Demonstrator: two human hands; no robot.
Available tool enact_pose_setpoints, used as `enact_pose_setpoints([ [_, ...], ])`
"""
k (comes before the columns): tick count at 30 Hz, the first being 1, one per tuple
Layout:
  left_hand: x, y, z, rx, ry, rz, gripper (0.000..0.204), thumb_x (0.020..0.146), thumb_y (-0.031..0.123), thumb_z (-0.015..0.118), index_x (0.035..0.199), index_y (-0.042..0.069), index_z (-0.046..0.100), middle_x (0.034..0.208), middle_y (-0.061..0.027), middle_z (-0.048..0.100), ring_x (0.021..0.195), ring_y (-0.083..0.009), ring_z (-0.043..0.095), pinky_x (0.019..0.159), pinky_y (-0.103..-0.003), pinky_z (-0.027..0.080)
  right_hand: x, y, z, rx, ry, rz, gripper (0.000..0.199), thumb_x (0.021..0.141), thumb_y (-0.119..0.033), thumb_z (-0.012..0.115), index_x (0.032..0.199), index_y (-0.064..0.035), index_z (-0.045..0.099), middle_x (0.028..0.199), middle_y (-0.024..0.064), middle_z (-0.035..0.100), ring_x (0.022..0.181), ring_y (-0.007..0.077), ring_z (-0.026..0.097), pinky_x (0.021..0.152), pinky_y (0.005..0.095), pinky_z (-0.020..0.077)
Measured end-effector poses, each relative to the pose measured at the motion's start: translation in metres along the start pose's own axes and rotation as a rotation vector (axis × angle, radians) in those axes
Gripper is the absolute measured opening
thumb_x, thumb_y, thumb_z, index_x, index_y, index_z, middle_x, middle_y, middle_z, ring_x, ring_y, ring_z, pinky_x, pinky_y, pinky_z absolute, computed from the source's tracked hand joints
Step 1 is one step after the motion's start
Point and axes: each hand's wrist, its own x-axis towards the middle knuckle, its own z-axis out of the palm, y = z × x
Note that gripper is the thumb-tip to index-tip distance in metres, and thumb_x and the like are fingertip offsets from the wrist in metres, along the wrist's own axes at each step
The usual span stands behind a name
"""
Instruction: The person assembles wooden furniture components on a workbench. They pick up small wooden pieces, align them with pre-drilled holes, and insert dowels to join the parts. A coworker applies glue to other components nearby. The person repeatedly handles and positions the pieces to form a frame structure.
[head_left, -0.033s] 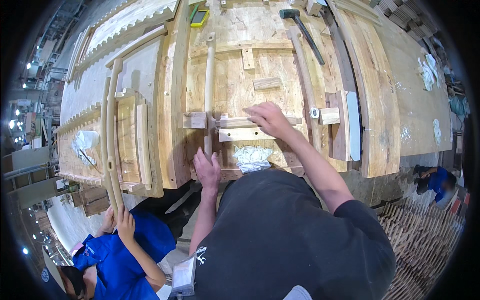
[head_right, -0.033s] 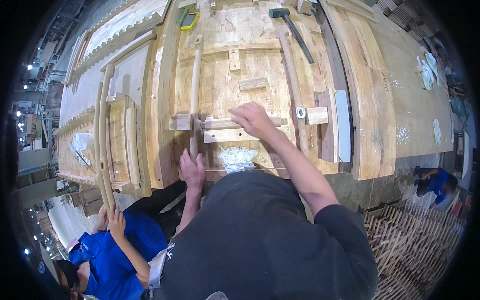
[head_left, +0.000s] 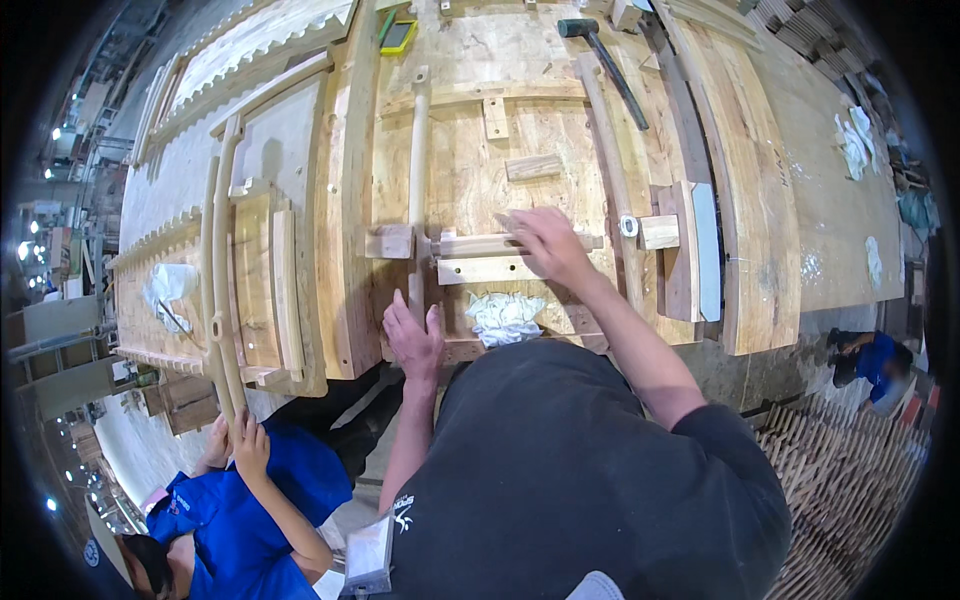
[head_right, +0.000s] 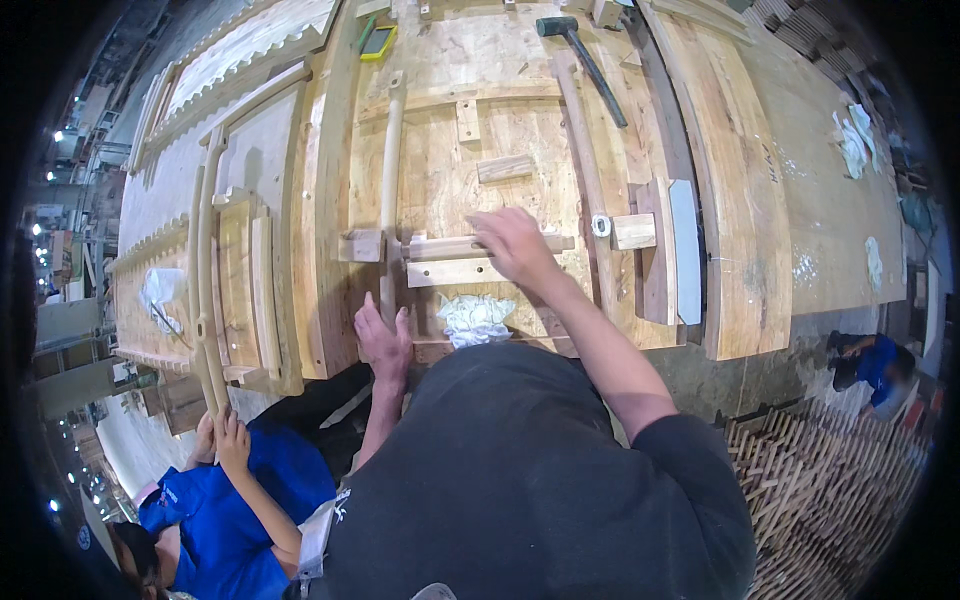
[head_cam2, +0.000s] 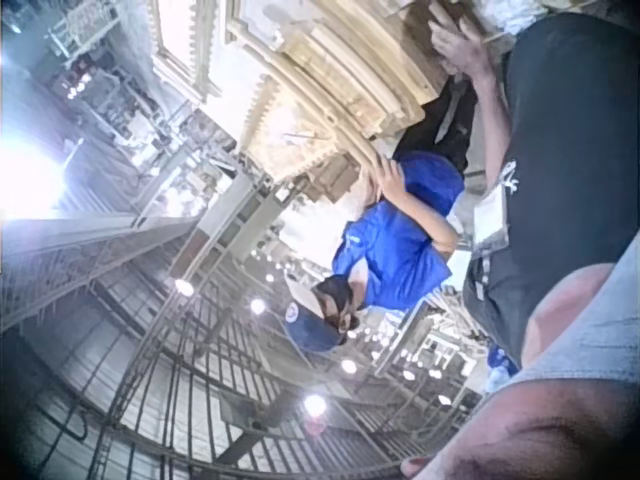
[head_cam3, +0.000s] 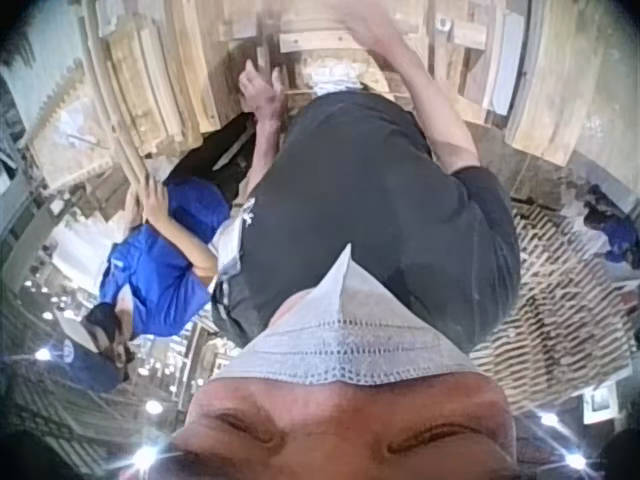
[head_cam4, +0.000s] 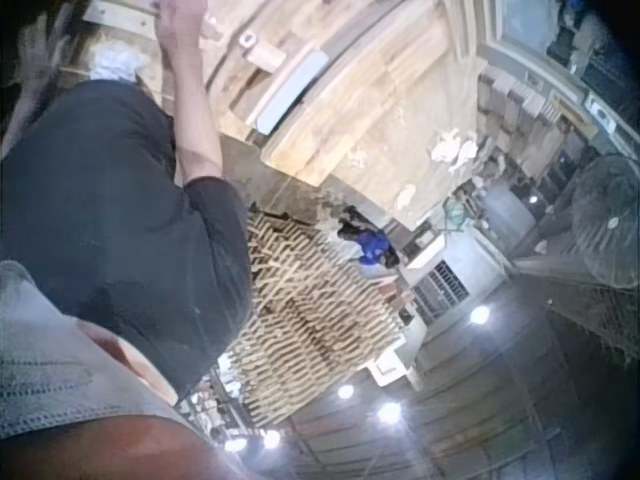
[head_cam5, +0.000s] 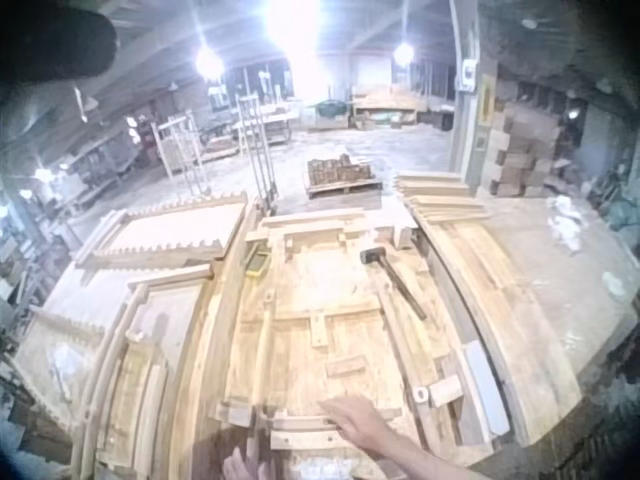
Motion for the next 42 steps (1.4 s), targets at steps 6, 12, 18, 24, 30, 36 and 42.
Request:
enact_pose_setpoints([
  [6,0.05,0.081,0.003,-0.099,-0.124,0.505,0.091,0.086,0.037,0.087,0.157,-0.001,0.044,0.144,-0.0244,0.056,0.136,-0.0404,0.052,0.117,-0.051,0.04,-0.123,0.011,-0.043,-0.563,0.278,0.266,0.043,0.098,-0.013,0.07,0.138,-0.0005,0.059,0.118,0.0207,0.065,0.115,0.0414,0.06,0.099,0.0537,0.0457],
  [12,0.084,0.099,0.078,0.041,-0.416,0.75,0.106,0.079,0.053,0.089,0.159,0.001,0.043,0.151,-0.0269,0.052,0.146,-0.0432,0.045,0.125,-0.054,0.03,-0.118,0.004,-0.065,-0.438,0.096,0.99,0.031,0.105,-0.029,0.053,0.115,-0.0012,0.064,0.104,0.0271,0.069,0.093,0.045,0.067,0.082,0.0603,0.0512],
  [18,0.093,0.1,0.099,0.111,-0.255,0.843,0.106,0.062,0.056,0.097,0.142,0.0,0.055,0.132,-0.023,0.065,0.125,-0.0437,0.06,0.11,-0.055,0.046,-0.144,0.029,-0.064,-0.448,0.337,0.849,0.026,0.088,-0.019,0.069,0.106,-0.0019,0.06,0.099,0.0225,0.065,0.097,0.0443,0.065,0.086,0.0567,0.0514],
  [24,0.093,0.107,0.092,0.114,-0.323,0.814,0.107,0.063,0.057,0.096,0.143,0.0,0.055,0.131,-0.023,0.064,0.124,-0.0441,0.059,0.108,-0.056,0.045,-0.162,0.027,-0.046,-0.421,0.277,0.835,0.04,0.083,-0.023,0.075,0.111,0.0008,0.061,0.109,0.0244,0.062,0.107,0.0436,0.062,0.091,0.0548,0.0516],
  [30,0.092,0.117,0.077,0.043,-0.362,0.788,0.099,0.063,0.05,0.098,0.138,0.0,0.058,0.12,-0.0214,0.068,0.118,-0.0409,0.062,0.105,-0.052,0.047,-0.16,0.022,-0.034,-0.246,0.249,0.994,0.041,0.092,-0.027,0.072,0.119,-0.0013,0.055,0.098,0.0283,0.07,0.092,0.0513,0.069,0.082,0.0603,0.0534],
  [36,0.093,0.107,0.078,0.052,-0.312,0.819,0.096,0.066,0.057,0.093,0.136,0.001,0.057,0.122,-0.0177,0.064,0.117,-0.0365,0.061,0.105,-0.049,0.046,-0.169,0.028,-0.041,-0.261,0.244,0.845,0.042,0.092,-0.028,0.075,0.121,-0.0033,0.058,0.097,0.0278,0.071,0.096,0.051,0.07,0.082,0.0603,0.0533],
  [42,0.091,0.105,0.084,0.058,-0.212,0.84,0.099,0.067,0.059,0.093,0.139,0.003,0.055,0.127,-0.0169,0.062,0.121,-0.0346,0.061,0.11,-0.048,0.044,-0.169,0.034,-0.049,-0.18,0.324,0.707,0.059,0.091,-0.026,0.074,0.143,-0.0042,0.057,0.105,0.0275,0.075,0.098,0.0484,0.072,0.084,0.0549,0.0562],
])
